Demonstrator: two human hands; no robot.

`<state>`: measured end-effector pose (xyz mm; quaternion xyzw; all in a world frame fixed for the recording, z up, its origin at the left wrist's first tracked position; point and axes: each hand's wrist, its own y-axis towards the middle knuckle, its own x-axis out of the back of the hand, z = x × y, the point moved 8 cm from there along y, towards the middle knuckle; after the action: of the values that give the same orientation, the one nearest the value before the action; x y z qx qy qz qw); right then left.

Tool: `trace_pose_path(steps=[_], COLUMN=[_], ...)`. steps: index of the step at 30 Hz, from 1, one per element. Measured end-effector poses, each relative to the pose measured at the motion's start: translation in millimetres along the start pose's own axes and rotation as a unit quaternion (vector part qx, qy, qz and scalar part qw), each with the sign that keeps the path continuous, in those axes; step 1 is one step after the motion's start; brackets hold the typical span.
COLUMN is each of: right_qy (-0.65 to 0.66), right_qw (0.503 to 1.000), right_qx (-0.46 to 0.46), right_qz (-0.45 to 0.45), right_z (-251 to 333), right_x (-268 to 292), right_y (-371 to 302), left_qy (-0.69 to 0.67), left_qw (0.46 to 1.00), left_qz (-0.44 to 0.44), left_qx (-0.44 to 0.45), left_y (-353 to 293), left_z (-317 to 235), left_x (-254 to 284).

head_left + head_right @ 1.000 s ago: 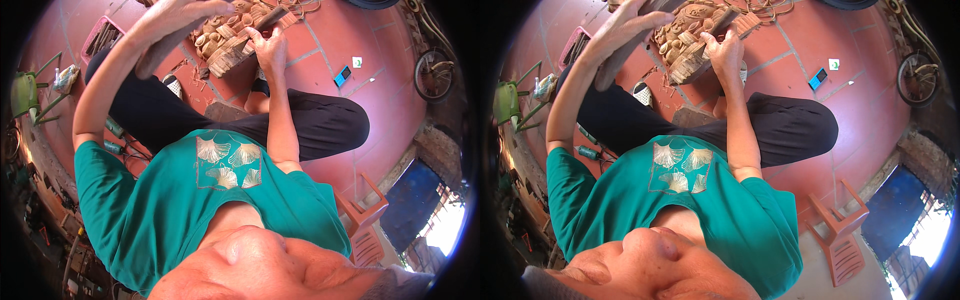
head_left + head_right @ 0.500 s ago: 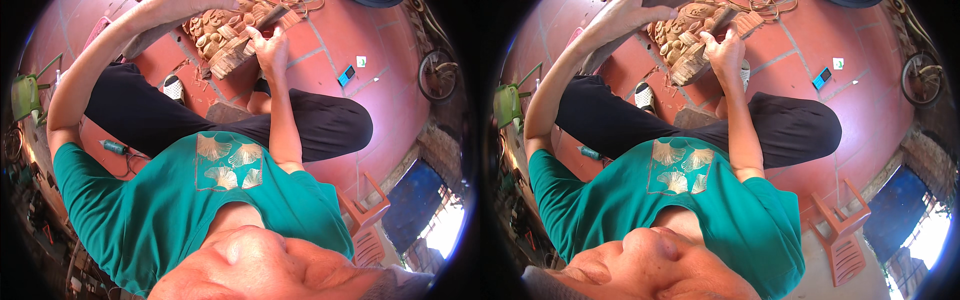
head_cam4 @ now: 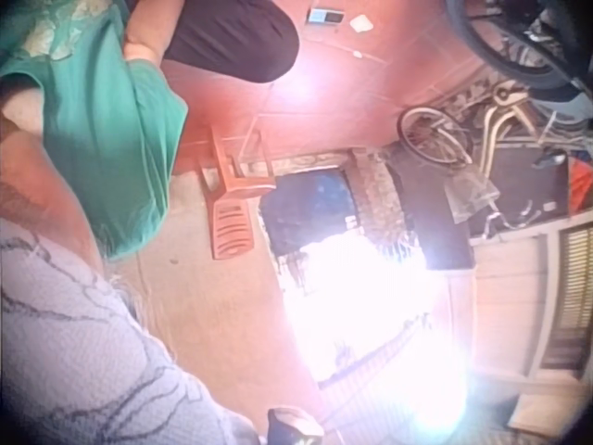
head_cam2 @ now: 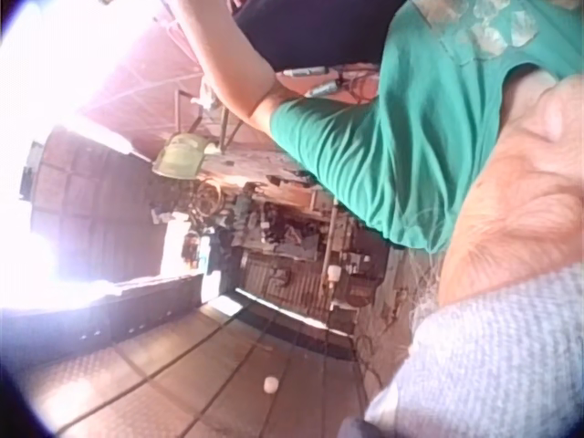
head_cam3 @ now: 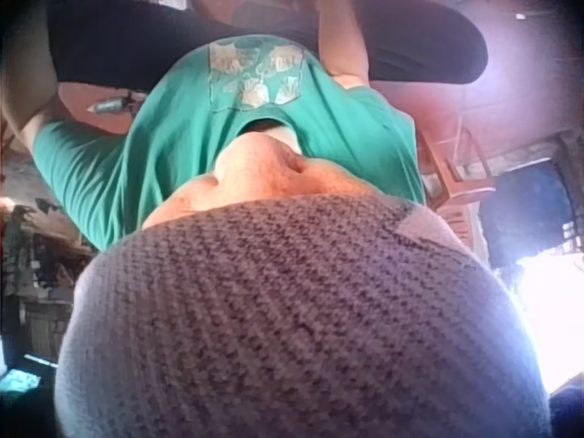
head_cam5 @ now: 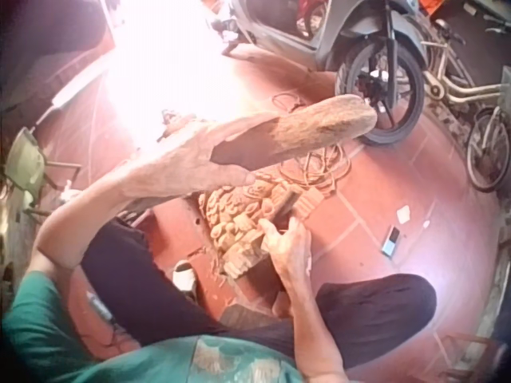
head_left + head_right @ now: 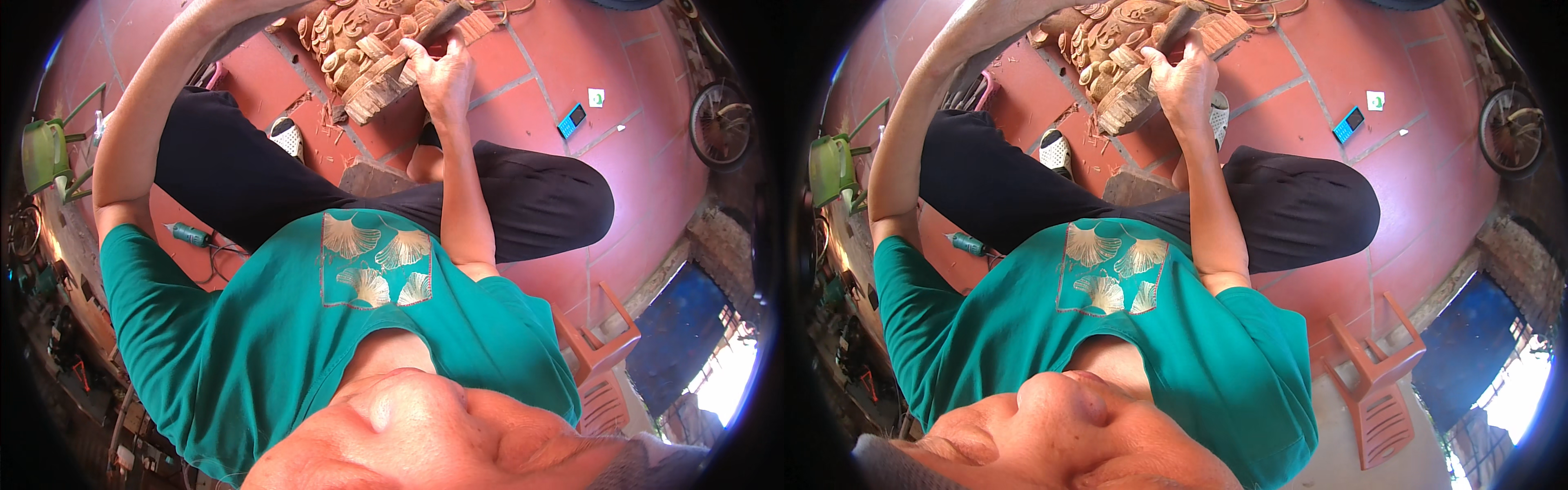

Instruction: The person carves a wooden block using a chisel and mallet while sitting on the floor. They repeatedly strike the chisel to shape the wood, producing wood shavings.

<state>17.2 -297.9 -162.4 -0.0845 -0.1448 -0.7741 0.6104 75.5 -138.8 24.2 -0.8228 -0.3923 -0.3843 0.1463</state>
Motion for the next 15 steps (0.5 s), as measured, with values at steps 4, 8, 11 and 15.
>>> trace_pose_path(steps=[4,8,11,15], right_qy=[-0.038,-0.08,-0.065,-0.028], right_qw=[0.999,0.995,0.996,0.999], right_qx=[0.004,0.043,0.044,0.005], right_qz=[0.007,-0.038,-0.033,-0.015], right_z=[10,10,12,1], right_x=[-2,9,10,5], right_y=[-2,0,0,1], left_qy=[0.08,0.069,0.096,0.117], left_qw=[0.99,0.988,0.983,0.983], left_qz=[0.107,0.14,0.154,0.142], left_qx=[0.033,-0.01,-0.001,0.017], left_y=[-2,16,22,22], left_z=[-15,24,17,7], left_x=[-9,-32,-29,-26])
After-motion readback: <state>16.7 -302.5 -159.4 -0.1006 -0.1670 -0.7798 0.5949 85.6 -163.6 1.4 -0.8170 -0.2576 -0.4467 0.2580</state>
